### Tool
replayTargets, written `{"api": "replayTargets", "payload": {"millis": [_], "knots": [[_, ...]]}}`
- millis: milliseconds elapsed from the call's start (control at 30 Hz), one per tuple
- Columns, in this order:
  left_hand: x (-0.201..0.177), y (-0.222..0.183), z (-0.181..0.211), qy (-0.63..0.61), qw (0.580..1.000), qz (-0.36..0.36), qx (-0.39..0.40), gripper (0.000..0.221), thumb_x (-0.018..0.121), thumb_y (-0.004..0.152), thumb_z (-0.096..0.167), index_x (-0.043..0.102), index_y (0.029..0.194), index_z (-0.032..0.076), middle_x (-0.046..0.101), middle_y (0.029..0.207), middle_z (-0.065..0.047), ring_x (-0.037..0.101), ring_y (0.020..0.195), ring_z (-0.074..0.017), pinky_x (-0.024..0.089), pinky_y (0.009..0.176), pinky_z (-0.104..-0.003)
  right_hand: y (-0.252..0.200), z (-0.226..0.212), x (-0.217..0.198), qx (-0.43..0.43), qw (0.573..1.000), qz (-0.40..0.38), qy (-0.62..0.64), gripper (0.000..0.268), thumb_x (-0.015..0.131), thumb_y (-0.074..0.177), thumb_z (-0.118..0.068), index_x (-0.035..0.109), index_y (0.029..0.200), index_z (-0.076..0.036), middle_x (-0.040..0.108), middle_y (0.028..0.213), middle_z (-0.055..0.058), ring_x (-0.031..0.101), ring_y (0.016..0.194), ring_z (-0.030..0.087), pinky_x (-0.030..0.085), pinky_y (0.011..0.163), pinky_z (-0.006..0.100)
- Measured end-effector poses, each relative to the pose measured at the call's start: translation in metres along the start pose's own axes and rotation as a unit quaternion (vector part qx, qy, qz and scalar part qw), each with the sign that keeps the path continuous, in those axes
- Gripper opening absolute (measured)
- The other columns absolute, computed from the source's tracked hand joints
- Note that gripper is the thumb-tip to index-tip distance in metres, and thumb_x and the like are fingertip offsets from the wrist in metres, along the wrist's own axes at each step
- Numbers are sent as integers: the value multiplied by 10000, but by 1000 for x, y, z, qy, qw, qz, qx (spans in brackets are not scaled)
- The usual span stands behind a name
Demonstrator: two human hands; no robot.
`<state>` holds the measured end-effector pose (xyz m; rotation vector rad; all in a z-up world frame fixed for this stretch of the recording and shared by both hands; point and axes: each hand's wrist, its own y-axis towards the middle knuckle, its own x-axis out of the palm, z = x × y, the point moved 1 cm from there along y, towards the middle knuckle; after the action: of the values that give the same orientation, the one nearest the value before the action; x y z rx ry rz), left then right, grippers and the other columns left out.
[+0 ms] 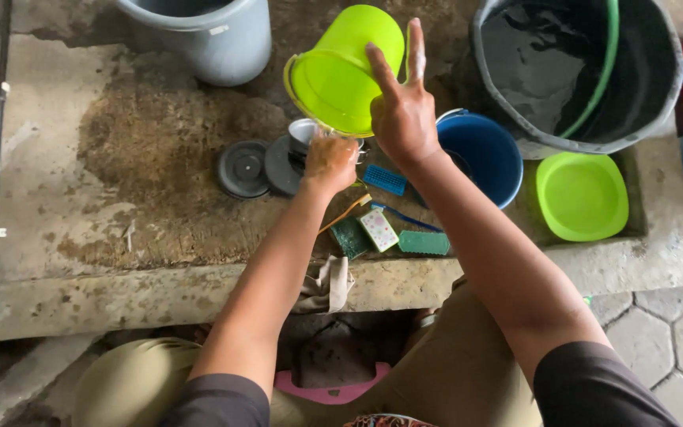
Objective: Washing and scrubbing camping pots and lids using a sponge and buckets of water
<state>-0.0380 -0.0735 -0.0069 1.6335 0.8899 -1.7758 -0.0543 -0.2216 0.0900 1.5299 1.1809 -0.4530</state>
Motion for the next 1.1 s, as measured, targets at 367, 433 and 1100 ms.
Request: {"api": "replayTargets", "payload": {"millis": [367,433,1100], "knots": [[-15,-7,-62,-573,749,169,-288,359,584,827,445,659,884,99,602,788,-56,563,704,-207,392,567,-401,-3,31,0,-13,999,30,-25,993,637,957,214,308,1705,-350,-107,1742,194,844,1195,445,594,644,341],[-17,-9,-68,-668,640,184,-331,291,647,857,363,659,871,72,613,777,-55,571,702,-189,411,579,-372,-3,31,0,-28,998,39,-32,985,700,1001,199,290,1709,-351,-96,1747,188,810,1308,478,621,676,315],[7,-37,-147,-534,716,307,-329,434,847,664,249,632,1033,166,736,945,0,687,837,-183,542,759,-358,-16,68,75,567,757,-41,321,831,613,855,94,295,1562,-206,368,1528,157,617,1211,475,730,560,494]]}}
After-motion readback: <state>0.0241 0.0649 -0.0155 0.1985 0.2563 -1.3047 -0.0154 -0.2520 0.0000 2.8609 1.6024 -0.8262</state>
